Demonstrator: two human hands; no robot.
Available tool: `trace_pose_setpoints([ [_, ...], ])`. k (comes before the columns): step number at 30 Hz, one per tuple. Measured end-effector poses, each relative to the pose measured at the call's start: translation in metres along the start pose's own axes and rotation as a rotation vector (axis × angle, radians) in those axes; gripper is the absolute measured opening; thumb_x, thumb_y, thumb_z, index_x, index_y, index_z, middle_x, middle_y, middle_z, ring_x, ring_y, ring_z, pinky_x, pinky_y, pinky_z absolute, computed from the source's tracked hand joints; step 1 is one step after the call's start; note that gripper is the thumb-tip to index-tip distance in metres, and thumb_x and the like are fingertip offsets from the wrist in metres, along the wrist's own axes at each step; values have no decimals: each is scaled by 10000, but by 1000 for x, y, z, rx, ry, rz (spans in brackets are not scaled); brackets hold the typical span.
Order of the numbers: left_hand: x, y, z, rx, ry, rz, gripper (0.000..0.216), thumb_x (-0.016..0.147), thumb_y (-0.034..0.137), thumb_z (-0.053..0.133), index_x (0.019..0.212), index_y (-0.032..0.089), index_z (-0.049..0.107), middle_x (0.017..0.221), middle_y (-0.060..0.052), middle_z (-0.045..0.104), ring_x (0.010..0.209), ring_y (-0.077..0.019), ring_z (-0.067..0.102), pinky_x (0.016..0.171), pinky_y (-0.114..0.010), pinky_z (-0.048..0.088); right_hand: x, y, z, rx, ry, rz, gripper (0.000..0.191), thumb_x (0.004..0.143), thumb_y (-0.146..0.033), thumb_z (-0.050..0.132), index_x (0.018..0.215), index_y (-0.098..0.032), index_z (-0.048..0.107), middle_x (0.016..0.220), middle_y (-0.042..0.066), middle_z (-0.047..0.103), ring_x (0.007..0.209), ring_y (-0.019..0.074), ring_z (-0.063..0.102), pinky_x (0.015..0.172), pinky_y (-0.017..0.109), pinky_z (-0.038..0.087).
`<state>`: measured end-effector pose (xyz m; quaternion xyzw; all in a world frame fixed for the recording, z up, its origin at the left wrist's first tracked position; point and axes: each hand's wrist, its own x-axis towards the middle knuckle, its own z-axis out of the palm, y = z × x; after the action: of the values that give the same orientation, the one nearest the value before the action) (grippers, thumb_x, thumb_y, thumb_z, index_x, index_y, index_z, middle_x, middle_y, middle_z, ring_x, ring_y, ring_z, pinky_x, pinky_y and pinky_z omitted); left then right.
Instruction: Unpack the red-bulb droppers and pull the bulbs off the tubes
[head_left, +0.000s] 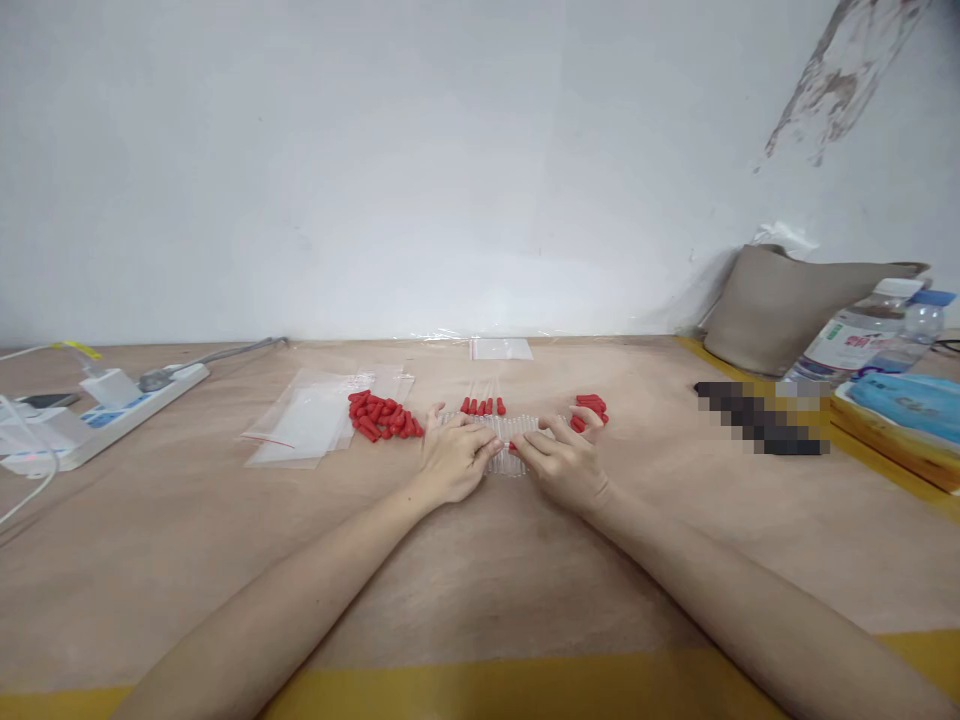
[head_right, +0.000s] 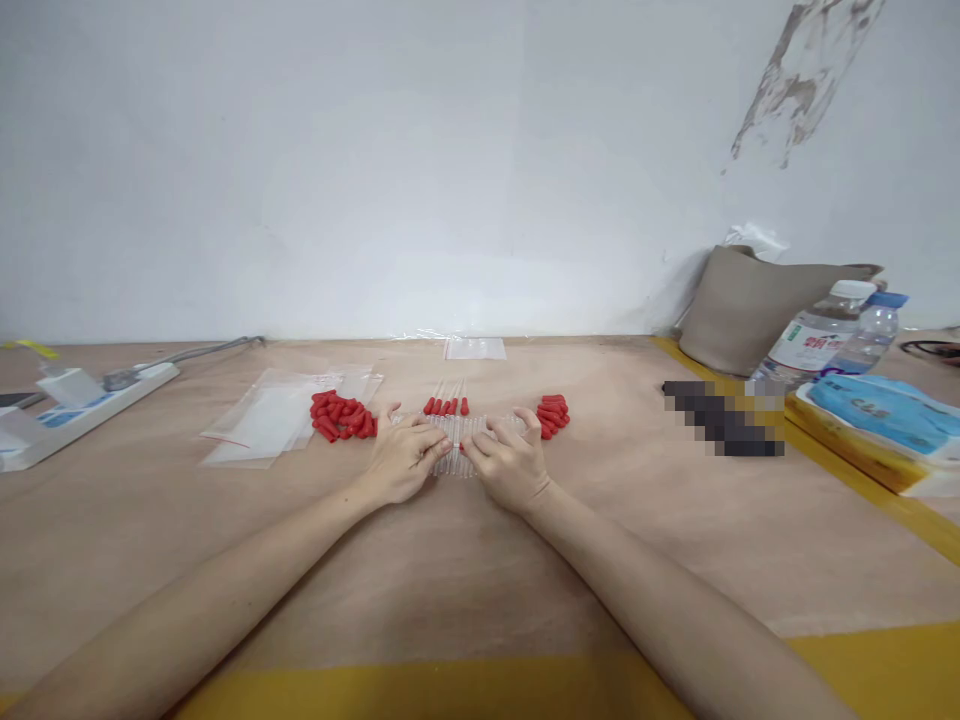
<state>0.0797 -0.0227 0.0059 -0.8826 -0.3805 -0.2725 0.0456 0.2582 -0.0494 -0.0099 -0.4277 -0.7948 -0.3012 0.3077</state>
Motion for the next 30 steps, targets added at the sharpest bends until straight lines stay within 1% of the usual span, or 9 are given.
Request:
trace_pose_setpoints([
  [4, 4, -5, -5, -104, -127, -55, 423, 905, 356, 317, 569, 170, 494, 553, 42, 541, 701, -147, 505, 879, -453, 252, -1, 0, 0, 14, -8, 36, 236, 875, -202, 408, 831, -278, 627, 699, -23, 648, 891, 156, 522, 875, 378, 113],
  [6, 4, -8, -6, -89, -114, -27, 413, 906, 360, 320, 599, 179, 528, 605, 37, 566, 721, -145, 512, 895, -453, 247, 0, 0, 0, 60, -34, 65, 223, 873, -233, 416, 820, -268, 630, 706, -15, 651, 868, 158, 520, 864, 376, 129],
  [9, 2, -10, -5, 37, 47, 84, 306, 889, 362, 388, 720, 212, 594, 724, 22, 611, 789, -147, 526, 963, -469, 169, 4, 0, -2, 191, -96, 145, 223, 855, -330, 454, 766, -238, 636, 722, 8, 661, 795, 159, 506, 844, 383, 157],
  [11, 0, -10, -2, 137, 172, 186, 221, 879, 335, 427, 804, 233, 608, 736, 19, 624, 793, -143, 534, 993, -473, 121, 6, 2, -3, 324, -181, 231, 236, 842, -368, 473, 741, -237, 642, 716, 3, 664, 750, 150, 495, 807, 372, 182],
  [14, -2, -10, 3, 269, 305, 311, 181, 876, 273, 444, 790, 249, 601, 669, 43, 620, 763, -127, 542, 1009, -464, 94, 8, 5, -3, 528, -360, 322, 229, 839, -377, 476, 743, -273, 655, 684, -25, 661, 706, 141, 487, 738, 337, 209],
  [16, -2, -9, 5, 327, 351, 327, 199, 873, 269, 451, 736, 241, 593, 628, 52, 609, 742, -122, 545, 1010, -450, 100, 9, 6, -3, 571, -407, 314, 221, 832, -391, 487, 743, -293, 663, 672, -31, 660, 707, 144, 483, 728, 331, 208],
  [20, -2, -8, 7, 321, 374, 250, 201, 864, 277, 454, 722, 223, 586, 635, 39, 621, 733, -138, 545, 987, -452, 135, 10, 4, -3, 384, -261, 214, 255, 828, -409, 490, 701, -272, 664, 666, -8, 662, 720, 148, 467, 765, 369, 175],
  [24, -3, -6, 6, 254, 319, 140, 204, 856, 258, 440, 704, 210, 568, 651, 23, 629, 737, -157, 535, 951, -460, 173, 9, -1, -5, 178, -112, 120, 268, 848, -352, 469, 680, -240, 645, 619, 1, 646, 708, 144, 454, 805, 394, 152],
  [30, -2, -4, 4, 166, 225, 43, 266, 859, 219, 394, 627, 188, 521, 616, 29, 611, 669, -142, 512, 903, -432, 211, 3, 0, -2, 50, -41, 66, 262, 882, -242, 391, 764, -266, 623, 624, -26, 625, 748, 135, 489, 800, 371, 151],
])
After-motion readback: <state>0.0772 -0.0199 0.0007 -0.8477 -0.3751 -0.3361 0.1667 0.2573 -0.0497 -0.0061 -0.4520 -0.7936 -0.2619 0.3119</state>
